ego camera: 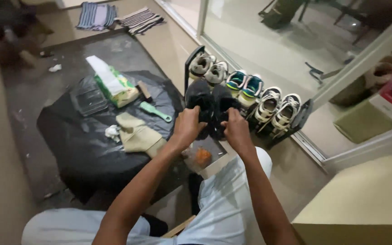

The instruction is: The person scrubs a black-and-white sneaker with a green brush and wipes it with a cloth, then places it on a shoe rack. They then pick up a black sneaker and scrub it with the same brush. The work area includes a plastic bag, wipes, and a container of water.

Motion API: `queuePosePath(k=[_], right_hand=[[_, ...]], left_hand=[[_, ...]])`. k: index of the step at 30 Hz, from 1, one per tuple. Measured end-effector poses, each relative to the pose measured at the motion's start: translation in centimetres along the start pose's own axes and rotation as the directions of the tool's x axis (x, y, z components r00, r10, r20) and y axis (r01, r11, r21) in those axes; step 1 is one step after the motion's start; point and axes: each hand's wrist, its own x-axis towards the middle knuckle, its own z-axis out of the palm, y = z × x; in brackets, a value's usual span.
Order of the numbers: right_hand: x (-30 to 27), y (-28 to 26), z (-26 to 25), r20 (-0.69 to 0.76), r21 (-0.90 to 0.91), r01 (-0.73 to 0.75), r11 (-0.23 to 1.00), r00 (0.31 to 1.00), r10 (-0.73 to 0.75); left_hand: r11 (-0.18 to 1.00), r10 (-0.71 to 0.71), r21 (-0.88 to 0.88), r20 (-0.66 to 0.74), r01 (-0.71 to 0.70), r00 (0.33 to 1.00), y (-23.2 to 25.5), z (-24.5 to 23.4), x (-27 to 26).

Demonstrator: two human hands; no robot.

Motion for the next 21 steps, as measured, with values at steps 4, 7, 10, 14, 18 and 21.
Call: queuePosePath(k=[4,7,10,14,18,21], right_hand=[[-0.1,-3.6,0.7,-0.149,0.056,0.128,0.990,0.982,-0.119],[-0.1,-7.2,1.5,-0.262,0.091,0.228,0.969,0.945,-0.198],[0.1,-12.5,1.0,-0.311,0.137,0.331,0.933,0.909,-0.277],[1.3,-17.3,4.3,-0.327,0.221,0.495,0.840,0.850,-0.414],[0.3,-23.7,6.5,-0.339,0.343,0.605,0.719,0.793,-0.506],[-0.6,-23.9,13.6,-0.193,0.436,0.541,0.719,0.837,-0.512]], left_hand=[[0.996,-0.082,0.018,-0.126,0.084,0.989,-0.5,-2.6,-3.3],[0.985,-0.096,0.110,-0.268,0.130,0.959,-2.1,-4.5,-6.0],[0.943,-0.051,0.275,-0.438,0.188,0.897,-4.7,-6.2,-8.6],[0.893,-0.088,0.306,-0.601,0.330,0.794,-7.9,-8.9,-12.9],[0.908,-0.244,0.113,-0.640,0.403,0.728,-10.6,-11.9,-18.2],[0.869,-0.332,0.069,-0.651,0.489,0.682,-14.1,-11.4,-21.0]])
